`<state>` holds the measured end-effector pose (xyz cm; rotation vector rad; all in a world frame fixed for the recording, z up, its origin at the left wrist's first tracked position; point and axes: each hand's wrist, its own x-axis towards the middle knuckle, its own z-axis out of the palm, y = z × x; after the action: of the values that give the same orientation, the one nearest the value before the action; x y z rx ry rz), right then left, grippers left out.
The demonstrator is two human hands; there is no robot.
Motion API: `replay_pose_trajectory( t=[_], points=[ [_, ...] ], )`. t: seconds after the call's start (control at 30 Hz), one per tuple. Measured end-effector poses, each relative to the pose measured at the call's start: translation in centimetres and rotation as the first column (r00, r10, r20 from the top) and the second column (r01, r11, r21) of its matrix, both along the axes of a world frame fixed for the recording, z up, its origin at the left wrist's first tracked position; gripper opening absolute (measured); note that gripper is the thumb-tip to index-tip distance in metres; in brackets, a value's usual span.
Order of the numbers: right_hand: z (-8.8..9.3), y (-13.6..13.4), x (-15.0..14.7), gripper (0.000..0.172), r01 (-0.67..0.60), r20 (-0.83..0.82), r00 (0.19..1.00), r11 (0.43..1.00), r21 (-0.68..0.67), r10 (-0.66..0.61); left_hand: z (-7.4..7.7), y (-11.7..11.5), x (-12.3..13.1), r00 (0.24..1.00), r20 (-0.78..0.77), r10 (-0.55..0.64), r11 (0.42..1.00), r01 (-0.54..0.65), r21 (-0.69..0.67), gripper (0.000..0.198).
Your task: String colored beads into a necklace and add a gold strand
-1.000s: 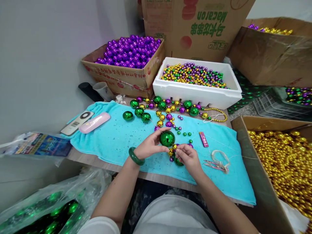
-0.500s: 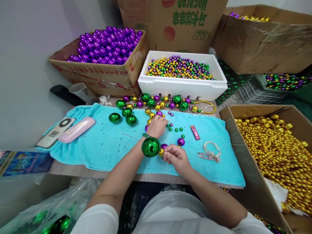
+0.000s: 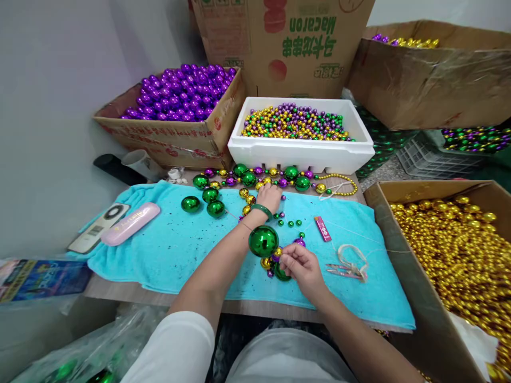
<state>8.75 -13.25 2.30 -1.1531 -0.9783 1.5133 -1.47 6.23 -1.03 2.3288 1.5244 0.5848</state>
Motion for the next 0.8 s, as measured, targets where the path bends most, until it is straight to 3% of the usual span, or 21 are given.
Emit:
replay_pose_trajectory(
  t=[0.07,0.1,0.13,0.2,0.27,0.3,0.37,0.53,0.8],
  points=[
    [-0.1,0.1,0.4,0.026,0.017,0.002,1.000,1.000,-0.001,-0.017,0.8,-0.7,-0.9,0.988,0.151,0.020,1.000,-0.019,-0.008,0.021],
    [-0.2,0.2,0.5,0.026,0.030,0.001,1.000,1.000,-0.003,-0.030,1.4,-1.2,-1.6,0.950,0.307,0.052,0.998,-0.040,-0.046,0.019],
    [-0.2,0.3,0.7,0.026,0.046,0.000,0.999,0.999,-0.006,-0.046,2.0,-1.9,-2.3,0.862,0.497,0.105,0.991,-0.053,-0.119,0.017],
    [-0.4,0.5,1.1,0.026,0.081,0.003,0.997,0.997,-0.014,-0.081,3.3,-3.6,-4.1,0.526,0.806,0.273,0.945,0.011,-0.328,0.017],
    [-0.5,0.7,1.3,0.026,0.109,0.006,0.994,0.994,-0.018,-0.109,4.5,-5.6,-5.9,0.208,0.880,0.427,0.869,0.175,-0.463,0.026],
    [-0.5,0.7,1.4,0.026,0.117,0.007,0.993,0.993,-0.022,-0.117,5.0,-6.6,-6.7,0.100,0.874,0.475,0.842,0.238,-0.484,0.028],
    [-0.5,0.8,1.4,0.026,0.120,0.012,0.993,0.992,-0.031,-0.120,5.7,-8.2,-8.1,-0.037,0.854,0.519,0.821,0.299,-0.486,0.027],
    [-0.2,0.6,0.7,0.026,0.080,0.043,0.996,0.996,-0.039,-0.078,6.1,-10.0,-10.0,-0.178,0.831,0.527,0.837,0.281,-0.470,0.021],
    [0.2,0.1,0.0,0.027,0.075,0.068,0.995,0.996,-0.047,-0.072,6.2,-10.5,-10.7,-0.204,0.849,0.487,0.868,0.215,-0.447,0.027]
  ],
)
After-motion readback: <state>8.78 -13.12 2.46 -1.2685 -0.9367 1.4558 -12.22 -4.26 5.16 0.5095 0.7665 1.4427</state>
